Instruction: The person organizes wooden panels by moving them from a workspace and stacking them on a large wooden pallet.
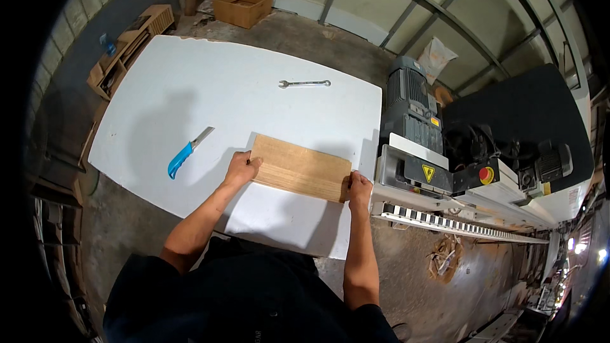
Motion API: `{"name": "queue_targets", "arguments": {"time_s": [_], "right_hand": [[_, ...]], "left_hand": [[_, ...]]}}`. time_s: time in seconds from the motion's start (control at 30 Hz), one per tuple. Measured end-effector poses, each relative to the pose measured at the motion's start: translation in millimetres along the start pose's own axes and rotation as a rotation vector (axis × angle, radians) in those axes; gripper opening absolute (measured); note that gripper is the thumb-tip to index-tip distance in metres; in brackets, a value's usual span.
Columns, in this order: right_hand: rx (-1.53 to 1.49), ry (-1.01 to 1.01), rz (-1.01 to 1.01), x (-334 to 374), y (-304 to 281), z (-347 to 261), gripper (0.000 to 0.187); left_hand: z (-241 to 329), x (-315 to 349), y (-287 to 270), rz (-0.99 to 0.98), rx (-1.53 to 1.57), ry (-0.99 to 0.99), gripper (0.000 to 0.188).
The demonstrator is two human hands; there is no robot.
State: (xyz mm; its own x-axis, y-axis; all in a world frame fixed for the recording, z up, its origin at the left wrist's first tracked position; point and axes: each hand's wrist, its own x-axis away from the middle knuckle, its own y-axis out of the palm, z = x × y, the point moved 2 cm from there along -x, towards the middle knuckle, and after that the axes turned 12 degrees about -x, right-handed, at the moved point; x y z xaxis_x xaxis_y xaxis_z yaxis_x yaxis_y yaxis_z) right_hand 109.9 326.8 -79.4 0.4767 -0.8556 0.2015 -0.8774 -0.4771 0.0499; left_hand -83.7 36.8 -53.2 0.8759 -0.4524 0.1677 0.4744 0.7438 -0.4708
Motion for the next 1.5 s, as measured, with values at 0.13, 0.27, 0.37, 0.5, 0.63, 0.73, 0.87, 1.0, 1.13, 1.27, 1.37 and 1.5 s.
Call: {"name": "queue_targets", "arguments": {"time_s": [0.13, 0.27, 0.37, 0.5, 0.63, 0.73, 0.87, 1.0, 1.13, 1.27, 1.37, 1.5], "right_hand": [[0.15, -0.118, -0.113, 5.6, 15.9, -6.2, 0.034], [0.364, -0.196, -0.01, -8.8, -8.1, 2.5, 0.029], [-0.124, 0.056, 0.012, 9.9, -4.5, 4.4, 0.026], [-0.026, -0.006, -0.01, 25.9, -6.0, 8.0, 0.025], [0.042, -0.07, -0.001, 35.5, -2.2, 6.1, 0.028], [0.09, -0.076, 0.006, 34.2, -4.6, 11.0, 0.028], [0.079, -0.023, -0.003, 40.1, -1.8, 13.1, 0.03], [-0.018, 0.017, -0.022, 40.9, -8.0, 15.6, 0.033], [-0.316, 0.117, 0.011, 45.2, -15.7, 7.9, 0.03], [-0.51, 0.137, 0.027, 40.0, -35.5, -7.3, 0.022], [-0.703, 0.202, 0.127, 36.3, -39.1, -24.7, 0.027], [-0.962, 0.28, 0.119, 17.7, -49.1, -29.4, 0.042]], "left_hand": [[-9.3, 4.2, -3.2, 0.045, -0.093, 0.009, 0.025], [0.5, -3.5, 3.4, -0.05, -0.129, -0.054, 0.028], [-5.6, 0.1, -5.8, -0.066, -0.096, -0.047, 0.03], [-22.7, -7.1, 4.9, -0.003, -0.157, 0.105, 0.029], [4.4, 2.5, 1.4, -0.048, 0.008, 0.032, 0.024], [18.1, 7.1, 0.6, -0.074, 0.065, -0.042, 0.021], [7.2, 5.3, -3.8, -0.069, 0.053, -0.054, 0.019], [6.3, 5.4, -4.8, -0.105, 0.062, -0.063, 0.02], [-5.3, 3.3, -7.2, -0.075, 0.103, -0.017, 0.021], [5.3, 6.7, -6.7, -0.106, 0.077, -0.011, 0.022], [7.4, 9.5, -11.6, -0.106, 0.067, -0.016, 0.024], [8.1, 7.3, -11.9, -0.131, 0.087, -0.063, 0.028]]}}
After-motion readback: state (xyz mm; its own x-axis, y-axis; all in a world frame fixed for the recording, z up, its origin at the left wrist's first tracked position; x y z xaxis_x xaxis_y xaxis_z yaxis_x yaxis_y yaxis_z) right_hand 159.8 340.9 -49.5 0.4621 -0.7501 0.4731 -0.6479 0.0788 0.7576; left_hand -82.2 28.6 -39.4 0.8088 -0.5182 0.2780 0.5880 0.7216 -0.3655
